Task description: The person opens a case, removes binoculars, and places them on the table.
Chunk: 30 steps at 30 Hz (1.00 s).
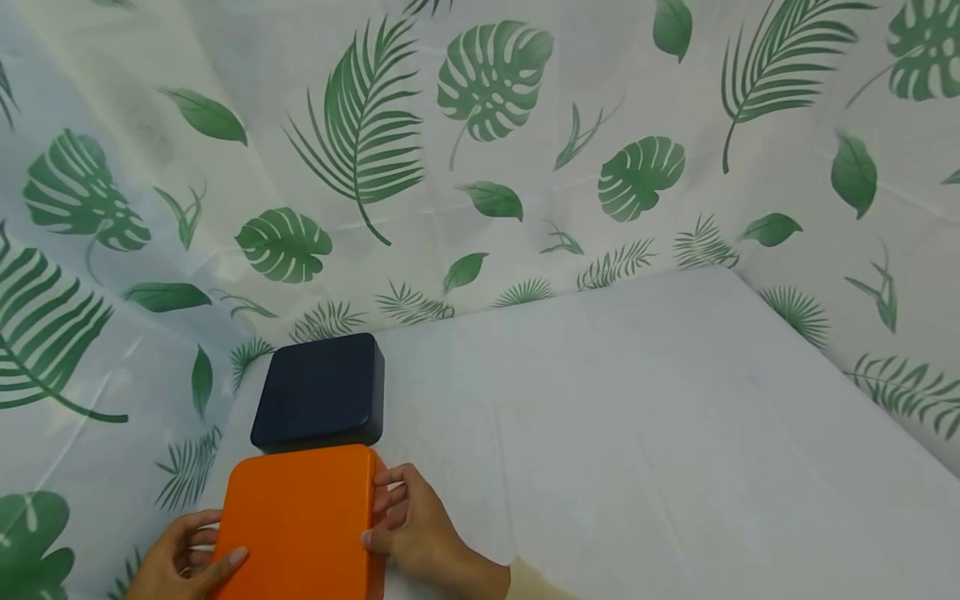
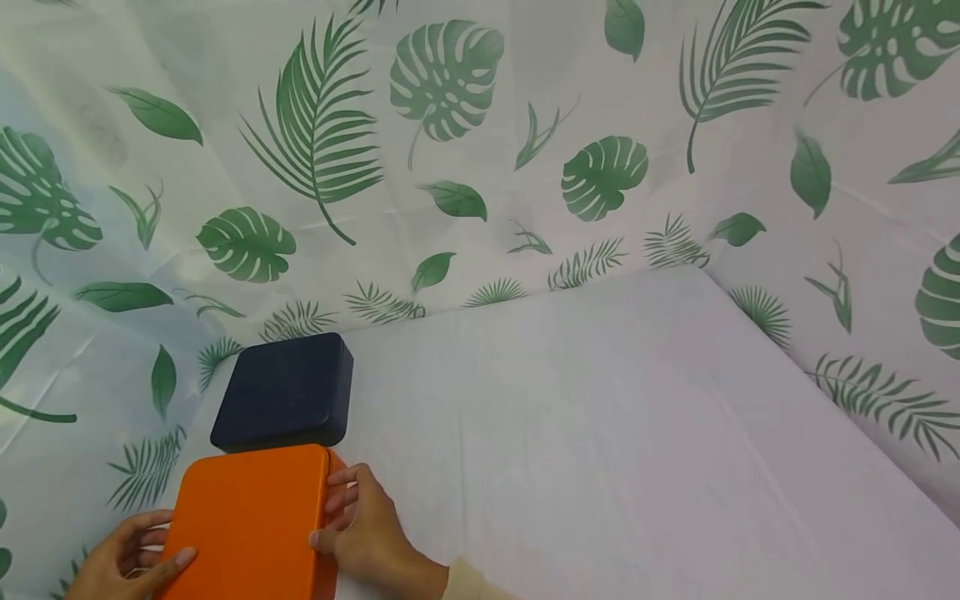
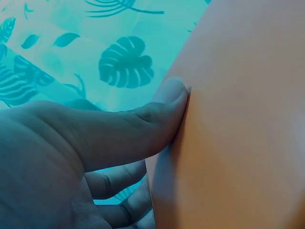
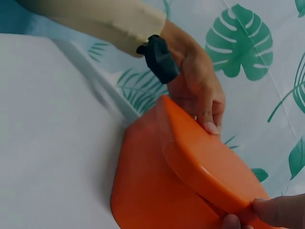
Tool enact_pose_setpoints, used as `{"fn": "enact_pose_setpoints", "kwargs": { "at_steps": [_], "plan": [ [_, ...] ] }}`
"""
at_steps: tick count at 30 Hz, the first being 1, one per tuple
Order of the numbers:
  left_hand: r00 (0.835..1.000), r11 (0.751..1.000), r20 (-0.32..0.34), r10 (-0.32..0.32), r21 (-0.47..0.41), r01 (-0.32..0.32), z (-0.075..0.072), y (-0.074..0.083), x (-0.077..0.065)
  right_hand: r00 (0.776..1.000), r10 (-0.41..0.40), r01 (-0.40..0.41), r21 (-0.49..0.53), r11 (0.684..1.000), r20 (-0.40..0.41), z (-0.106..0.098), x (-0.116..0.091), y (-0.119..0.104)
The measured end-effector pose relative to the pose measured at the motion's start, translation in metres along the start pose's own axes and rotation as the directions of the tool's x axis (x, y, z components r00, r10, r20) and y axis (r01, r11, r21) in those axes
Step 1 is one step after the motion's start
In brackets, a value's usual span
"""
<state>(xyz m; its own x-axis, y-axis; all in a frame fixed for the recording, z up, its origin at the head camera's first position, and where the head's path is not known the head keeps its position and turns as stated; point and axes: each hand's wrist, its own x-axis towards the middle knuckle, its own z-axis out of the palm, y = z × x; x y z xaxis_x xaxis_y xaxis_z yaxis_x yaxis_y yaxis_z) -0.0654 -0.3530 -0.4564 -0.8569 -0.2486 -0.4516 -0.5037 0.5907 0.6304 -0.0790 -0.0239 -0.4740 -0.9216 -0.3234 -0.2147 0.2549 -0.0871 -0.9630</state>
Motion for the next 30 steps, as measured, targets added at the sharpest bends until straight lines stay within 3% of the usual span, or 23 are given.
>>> {"fn": "enact_pose_setpoints", "kwargs": {
  "at_steps": [4, 10, 18, 25, 30],
  "plan": [
    [0.998, 0.999, -0.049, -0.032, -0.035, 0.030, 0.000, 0.000, -0.008, 1.000, -0.023, 0.023, -0.007, 1.000, 0.017, -0.002, -0.004, -0.003],
    [0.991, 0.996, -0.134, -0.024, -0.091, 0.012, 0.007, 0.004, -0.019, 0.995, -0.091, 0.091, -0.004, 0.996, 0.038, -0.011, -0.009, -0.009],
    [0.953, 0.985, -0.302, -0.005, -0.167, -0.048, 0.031, 0.015, -0.038, 0.993, -0.117, 0.117, -0.017, 0.993, 0.027, -0.025, -0.020, -0.019],
    [0.944, 0.976, -0.329, 0.036, -0.193, -0.104, 0.045, 0.028, -0.050, 0.996, -0.095, 0.095, -0.009, 0.995, 0.002, -0.039, -0.029, -0.024],
    [0.946, 0.962, -0.318, 0.053, -0.239, -0.135, 0.054, 0.035, -0.054, 0.995, -0.091, 0.091, -0.023, 0.996, -0.026, -0.049, -0.035, -0.028]
  ]
}}
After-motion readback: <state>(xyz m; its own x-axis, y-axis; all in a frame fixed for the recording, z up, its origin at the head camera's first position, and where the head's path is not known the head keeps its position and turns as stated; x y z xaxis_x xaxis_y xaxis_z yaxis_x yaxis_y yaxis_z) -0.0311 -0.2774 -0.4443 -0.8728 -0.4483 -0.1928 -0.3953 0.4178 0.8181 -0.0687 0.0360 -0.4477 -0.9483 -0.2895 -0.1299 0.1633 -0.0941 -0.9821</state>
